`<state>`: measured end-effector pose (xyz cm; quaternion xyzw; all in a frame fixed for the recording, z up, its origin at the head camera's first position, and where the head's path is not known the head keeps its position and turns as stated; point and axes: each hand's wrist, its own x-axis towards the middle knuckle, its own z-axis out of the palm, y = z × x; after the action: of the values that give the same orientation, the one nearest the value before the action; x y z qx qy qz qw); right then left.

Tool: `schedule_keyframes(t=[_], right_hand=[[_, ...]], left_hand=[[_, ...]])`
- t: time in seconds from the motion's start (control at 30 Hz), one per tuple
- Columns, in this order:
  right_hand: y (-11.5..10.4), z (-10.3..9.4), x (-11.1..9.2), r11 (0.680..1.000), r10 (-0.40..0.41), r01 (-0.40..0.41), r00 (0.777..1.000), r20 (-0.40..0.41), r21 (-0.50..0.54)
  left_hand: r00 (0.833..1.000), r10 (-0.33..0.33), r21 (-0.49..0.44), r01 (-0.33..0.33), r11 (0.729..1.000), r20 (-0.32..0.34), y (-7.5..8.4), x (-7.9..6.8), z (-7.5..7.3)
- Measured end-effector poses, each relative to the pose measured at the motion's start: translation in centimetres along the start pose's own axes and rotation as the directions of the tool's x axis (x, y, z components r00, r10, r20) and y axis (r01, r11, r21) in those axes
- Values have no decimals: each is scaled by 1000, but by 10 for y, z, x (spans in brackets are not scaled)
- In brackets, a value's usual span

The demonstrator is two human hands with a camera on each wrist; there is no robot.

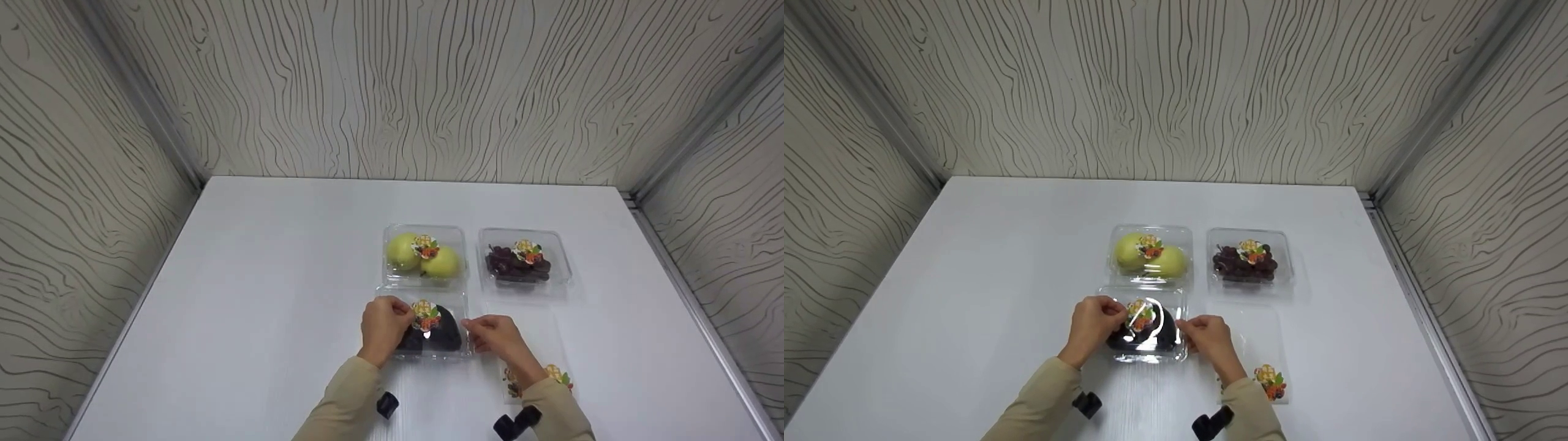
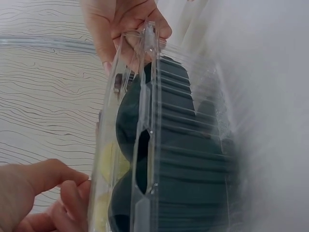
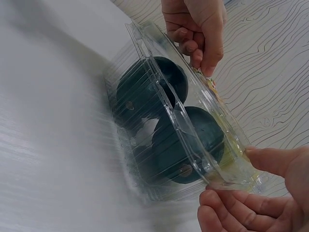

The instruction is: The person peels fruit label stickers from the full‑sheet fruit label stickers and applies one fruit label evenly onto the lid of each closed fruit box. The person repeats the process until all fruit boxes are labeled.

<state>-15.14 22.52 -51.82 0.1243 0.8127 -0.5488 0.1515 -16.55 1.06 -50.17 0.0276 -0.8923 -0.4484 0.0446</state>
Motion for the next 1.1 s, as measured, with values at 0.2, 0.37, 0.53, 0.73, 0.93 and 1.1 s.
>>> schedule_keyframes(t=[0.2, 0.37, 0.53, 0.73, 0.93, 1.1], right_hand=[[2, 0, 1, 1000, -4, 4, 1000, 0, -10], [2, 1, 2, 1000, 5, -5, 1000, -5, -10], [2, 1, 2, 1000, -5, 5, 1000, -7, -8], [1, 2, 1, 1000, -14, 14, 1000, -11, -8], [1, 3, 2, 1000, 9, -10, 999, -31, -21], [1, 4, 2, 1000, 19, -21, 999, -48, -23]], left_hand=[[1000, 3, 18, -2, 1000, -7, 1, 0, 1], [1000, 10, 46, -10, 999, -12, 2, 0, 1], [1000, 6, 77, -5, 997, -18, 4, 0, 1], [999, 16, 91, -13, 996, -32, 4, -1, 2], [1000, 0, 90, 2, 996, -23, 4, -1, 2], [1000, -12, 74, 12, 997, -12, 5, -1, 1]])
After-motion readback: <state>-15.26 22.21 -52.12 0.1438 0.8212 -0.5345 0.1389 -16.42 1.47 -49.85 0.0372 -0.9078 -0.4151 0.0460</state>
